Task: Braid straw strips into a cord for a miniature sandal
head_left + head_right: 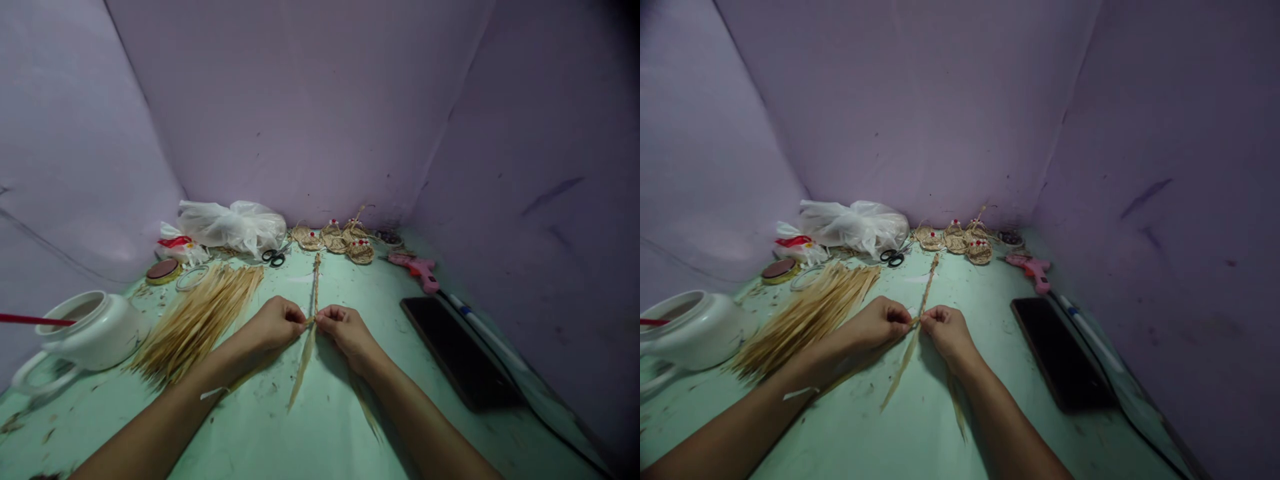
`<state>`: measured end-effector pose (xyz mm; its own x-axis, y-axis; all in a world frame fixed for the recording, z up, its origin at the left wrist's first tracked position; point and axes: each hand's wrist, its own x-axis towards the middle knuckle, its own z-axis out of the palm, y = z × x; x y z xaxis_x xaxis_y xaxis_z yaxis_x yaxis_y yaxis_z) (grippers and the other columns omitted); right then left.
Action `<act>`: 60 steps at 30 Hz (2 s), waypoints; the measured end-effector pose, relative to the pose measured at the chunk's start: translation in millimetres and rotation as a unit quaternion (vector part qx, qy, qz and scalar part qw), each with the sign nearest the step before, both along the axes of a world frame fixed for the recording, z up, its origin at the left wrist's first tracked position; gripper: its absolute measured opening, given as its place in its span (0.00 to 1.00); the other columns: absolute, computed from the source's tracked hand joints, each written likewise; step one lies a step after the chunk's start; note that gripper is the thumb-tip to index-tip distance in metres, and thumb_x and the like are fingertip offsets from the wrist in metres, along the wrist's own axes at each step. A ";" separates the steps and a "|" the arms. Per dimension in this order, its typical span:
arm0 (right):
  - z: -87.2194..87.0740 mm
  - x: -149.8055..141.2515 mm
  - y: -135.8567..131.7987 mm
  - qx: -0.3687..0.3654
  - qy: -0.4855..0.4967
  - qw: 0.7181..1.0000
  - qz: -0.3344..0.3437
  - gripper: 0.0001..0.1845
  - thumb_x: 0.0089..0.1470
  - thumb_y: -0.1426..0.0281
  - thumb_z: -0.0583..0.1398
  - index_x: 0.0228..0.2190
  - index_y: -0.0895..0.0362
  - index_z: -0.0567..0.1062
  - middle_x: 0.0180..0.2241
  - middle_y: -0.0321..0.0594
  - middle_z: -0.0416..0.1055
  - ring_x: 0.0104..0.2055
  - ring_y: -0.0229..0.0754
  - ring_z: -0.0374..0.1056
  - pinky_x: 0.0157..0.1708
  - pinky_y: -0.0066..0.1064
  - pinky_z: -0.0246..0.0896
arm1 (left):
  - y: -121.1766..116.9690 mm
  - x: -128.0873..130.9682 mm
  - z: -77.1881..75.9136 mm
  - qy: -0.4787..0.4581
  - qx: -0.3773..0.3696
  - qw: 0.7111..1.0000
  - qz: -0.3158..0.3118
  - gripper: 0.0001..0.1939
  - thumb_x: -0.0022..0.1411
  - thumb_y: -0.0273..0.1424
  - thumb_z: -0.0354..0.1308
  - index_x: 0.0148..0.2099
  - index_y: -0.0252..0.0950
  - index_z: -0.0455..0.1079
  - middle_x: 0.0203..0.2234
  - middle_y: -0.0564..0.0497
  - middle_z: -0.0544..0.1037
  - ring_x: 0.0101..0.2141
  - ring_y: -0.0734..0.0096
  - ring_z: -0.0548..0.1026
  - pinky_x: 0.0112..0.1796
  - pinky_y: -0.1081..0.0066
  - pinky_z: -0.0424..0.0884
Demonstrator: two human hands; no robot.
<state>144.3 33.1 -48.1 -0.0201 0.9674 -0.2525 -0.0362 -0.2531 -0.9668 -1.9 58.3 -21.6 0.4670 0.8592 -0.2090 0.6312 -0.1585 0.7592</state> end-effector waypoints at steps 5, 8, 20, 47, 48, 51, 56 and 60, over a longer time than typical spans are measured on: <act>-0.8 0.2 0.7 0.001 -0.004 1.000 0.001 0.07 0.38 0.68 0.57 0.18 0.60 0.65 0.12 0.28 0.56 0.12 0.26 0.44 0.14 0.24 0.35 | -11.0 3.5 -1.9 0.123 0.098 0.987 0.040 0.08 0.39 0.29 0.53 0.27 0.33 0.68 0.20 0.52 0.69 0.22 0.75 0.63 0.22 0.76 0.54; -1.2 -0.1 1.1 0.001 -0.009 1.000 0.002 0.07 0.39 0.68 0.57 0.19 0.60 0.65 0.12 0.28 0.56 0.12 0.26 0.45 0.15 0.24 0.35 | -17.1 2.6 5.3 0.215 0.111 0.970 0.040 0.07 0.41 0.27 0.50 0.23 0.35 0.68 0.19 0.51 0.70 0.21 0.74 0.63 0.22 0.75 0.51; -3.2 -0.3 1.7 -0.001 -0.001 1.000 -0.005 0.06 0.38 0.70 0.57 0.18 0.60 0.66 0.12 0.29 0.58 0.12 0.27 0.45 0.15 0.24 0.37 | -17.6 -1.8 14.5 0.291 0.157 0.944 -0.011 0.08 0.43 0.29 0.49 0.23 0.37 0.70 0.19 0.49 0.71 0.21 0.72 0.64 0.22 0.74 0.50; 2.3 -0.4 0.4 -0.006 0.004 1.000 -0.006 0.05 0.39 0.70 0.57 0.19 0.60 0.67 0.12 0.29 0.58 0.12 0.26 0.44 0.14 0.24 0.35 | 4.2 -8.3 3.2 0.040 0.038 0.998 -0.014 0.07 0.42 0.27 0.49 0.22 0.31 0.67 0.16 0.55 0.64 0.21 0.78 0.59 0.22 0.78 0.54; 2.2 -0.5 0.2 -0.006 0.005 1.000 -0.006 0.05 0.39 0.70 0.57 0.18 0.60 0.67 0.12 0.29 0.58 0.12 0.26 0.44 0.14 0.24 0.35 | 3.4 -7.5 2.8 0.024 0.037 0.999 -0.014 0.07 0.43 0.28 0.49 0.24 0.31 0.68 0.17 0.55 0.66 0.22 0.78 0.61 0.23 0.78 0.56; 0.5 -0.7 0.5 -0.007 0.003 1.000 -0.007 0.05 0.39 0.70 0.57 0.19 0.60 0.67 0.12 0.29 0.59 0.12 0.26 0.44 0.14 0.24 0.36 | 0.6 -4.1 2.1 -0.035 0.004 0.999 -0.015 0.11 0.45 0.30 0.50 0.30 0.31 0.70 0.22 0.53 0.70 0.24 0.77 0.63 0.26 0.77 0.59; -1.8 -0.1 1.6 0.002 0.005 1.000 0.003 0.06 0.39 0.70 0.58 0.19 0.61 0.67 0.12 0.29 0.58 0.12 0.26 0.45 0.14 0.24 0.35 | 0.5 -1.5 -1.2 -0.065 -0.039 0.997 -0.005 0.13 0.49 0.36 0.50 0.24 0.30 0.68 0.16 0.56 0.63 0.19 0.80 0.58 0.22 0.77 0.54; -0.1 0.2 0.9 0.002 0.005 1.000 0.002 0.06 0.40 0.70 0.58 0.19 0.60 0.67 0.13 0.30 0.60 0.12 0.26 0.45 0.14 0.24 0.36 | 3.7 0.8 -6.6 -0.071 -0.046 0.996 0.028 0.12 0.46 0.35 0.51 0.21 0.30 0.66 0.13 0.57 0.59 0.17 0.82 0.53 0.19 0.78 0.51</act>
